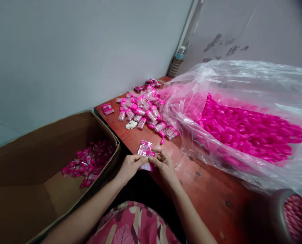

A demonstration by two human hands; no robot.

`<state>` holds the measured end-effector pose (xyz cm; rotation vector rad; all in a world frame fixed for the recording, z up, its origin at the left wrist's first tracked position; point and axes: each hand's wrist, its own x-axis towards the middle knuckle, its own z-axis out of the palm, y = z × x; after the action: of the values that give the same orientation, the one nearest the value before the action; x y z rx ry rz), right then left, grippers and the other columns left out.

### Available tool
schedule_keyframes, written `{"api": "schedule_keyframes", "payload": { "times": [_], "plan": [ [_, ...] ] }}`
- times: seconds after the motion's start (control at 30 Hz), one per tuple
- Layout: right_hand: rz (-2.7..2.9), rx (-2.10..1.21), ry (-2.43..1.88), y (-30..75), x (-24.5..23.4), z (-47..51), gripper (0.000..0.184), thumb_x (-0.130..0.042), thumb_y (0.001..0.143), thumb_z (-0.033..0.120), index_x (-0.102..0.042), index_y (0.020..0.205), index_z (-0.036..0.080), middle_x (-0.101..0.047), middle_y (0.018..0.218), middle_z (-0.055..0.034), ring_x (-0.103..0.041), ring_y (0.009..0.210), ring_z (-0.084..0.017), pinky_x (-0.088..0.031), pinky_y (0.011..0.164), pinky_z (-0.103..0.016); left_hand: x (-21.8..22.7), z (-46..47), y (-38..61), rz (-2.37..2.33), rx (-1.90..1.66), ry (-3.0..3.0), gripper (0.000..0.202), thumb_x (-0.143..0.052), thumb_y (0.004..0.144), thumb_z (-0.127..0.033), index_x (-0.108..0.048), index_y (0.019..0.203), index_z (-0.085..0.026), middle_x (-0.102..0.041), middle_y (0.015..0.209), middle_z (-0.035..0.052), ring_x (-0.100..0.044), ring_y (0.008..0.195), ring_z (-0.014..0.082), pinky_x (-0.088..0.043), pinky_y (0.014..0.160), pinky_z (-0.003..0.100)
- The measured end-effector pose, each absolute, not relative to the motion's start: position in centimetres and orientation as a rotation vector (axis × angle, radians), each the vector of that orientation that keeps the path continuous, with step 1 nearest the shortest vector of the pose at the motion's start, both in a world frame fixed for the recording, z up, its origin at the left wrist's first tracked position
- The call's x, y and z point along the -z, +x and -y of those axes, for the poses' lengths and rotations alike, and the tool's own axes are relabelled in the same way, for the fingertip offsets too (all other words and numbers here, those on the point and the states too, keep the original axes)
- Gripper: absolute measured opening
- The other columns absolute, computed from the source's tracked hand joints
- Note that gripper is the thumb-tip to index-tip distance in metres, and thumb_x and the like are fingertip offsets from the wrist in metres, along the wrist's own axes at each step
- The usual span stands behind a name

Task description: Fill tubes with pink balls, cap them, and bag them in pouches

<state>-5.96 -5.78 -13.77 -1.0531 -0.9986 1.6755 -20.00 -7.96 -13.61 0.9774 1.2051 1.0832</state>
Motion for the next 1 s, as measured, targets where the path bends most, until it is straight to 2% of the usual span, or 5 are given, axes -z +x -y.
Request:
{"api": "schedule_keyframes", "payload": {
  "times": [0.4,0.7,0.8,0.9,1.0],
  "plan": [
    [2.016,-0.165,-2.000,-3.5,12.9,-0.6,0.030,-0.045,0.081,0.039,-0.053,0.099,0.016,-0.062,0.092,-0.0115,-0.058,0.081,-0.024,-0.036,0.062,-0.029,14.1,8.2,-20.2,-1.203,-1.049,0.568,0.029,-0.069,0.060,-0.038,-0.065,0.059,-0.009,-0.063,0.057,0.0055,-0.057,0.053,0.0119,-0.046,0.055,0.023],
    [2.117,-0.377,-2.114,-1.8,13.1,2.2,0.031,-0.042,0.080,0.040,-0.061,0.074,0.017,-0.066,0.070,-0.0088,-0.060,0.065,-0.021,-0.032,0.052,-0.026,14.8,7.9,-20.6,-1.312,-1.151,0.737,0.021,-0.066,0.065,-0.034,-0.065,0.062,-0.013,-0.064,0.061,0.0044,-0.059,0.059,0.0164,-0.049,0.064,0.031],
    [2.037,-0.440,-2.041,-0.6,11.9,2.6,0.027,-0.046,0.077,0.040,-0.061,0.071,0.018,-0.065,0.063,-0.0052,-0.058,0.060,-0.019,-0.033,0.052,-0.025,14.0,7.0,-20.3,-1.290,-1.201,1.369,0.011,-0.063,0.070,-0.026,-0.069,0.067,-0.018,-0.066,0.092,0.0069,-0.059,0.089,0.0221,-0.042,0.085,0.035],
    [1.928,-0.653,-1.865,0.6,10.1,2.6,0.027,-0.048,0.076,0.040,-0.059,0.065,0.018,-0.060,0.056,-0.0026,-0.055,0.055,-0.016,-0.035,0.051,-0.024,13.4,5.2,-19.3,-1.121,-1.189,1.850,0.010,-0.060,0.071,-0.018,-0.069,0.072,-0.021,-0.046,0.128,0.0049,-0.037,0.120,0.0250,-0.024,0.101,0.040],
    [1.735,-1.113,-1.643,1.6,8.6,2.6,0.030,-0.051,0.075,0.042,-0.056,0.061,0.016,-0.055,0.051,-0.0004,-0.049,0.045,-0.012,-0.034,0.045,-0.022,13.6,3.5,-17.5,-1.040,-1.137,1.964,0.007,-0.062,0.070,-0.019,-0.069,0.070,-0.020,-0.045,0.128,0.0065,-0.032,0.122,0.0264,-0.023,0.101,0.042]
  ]
}}
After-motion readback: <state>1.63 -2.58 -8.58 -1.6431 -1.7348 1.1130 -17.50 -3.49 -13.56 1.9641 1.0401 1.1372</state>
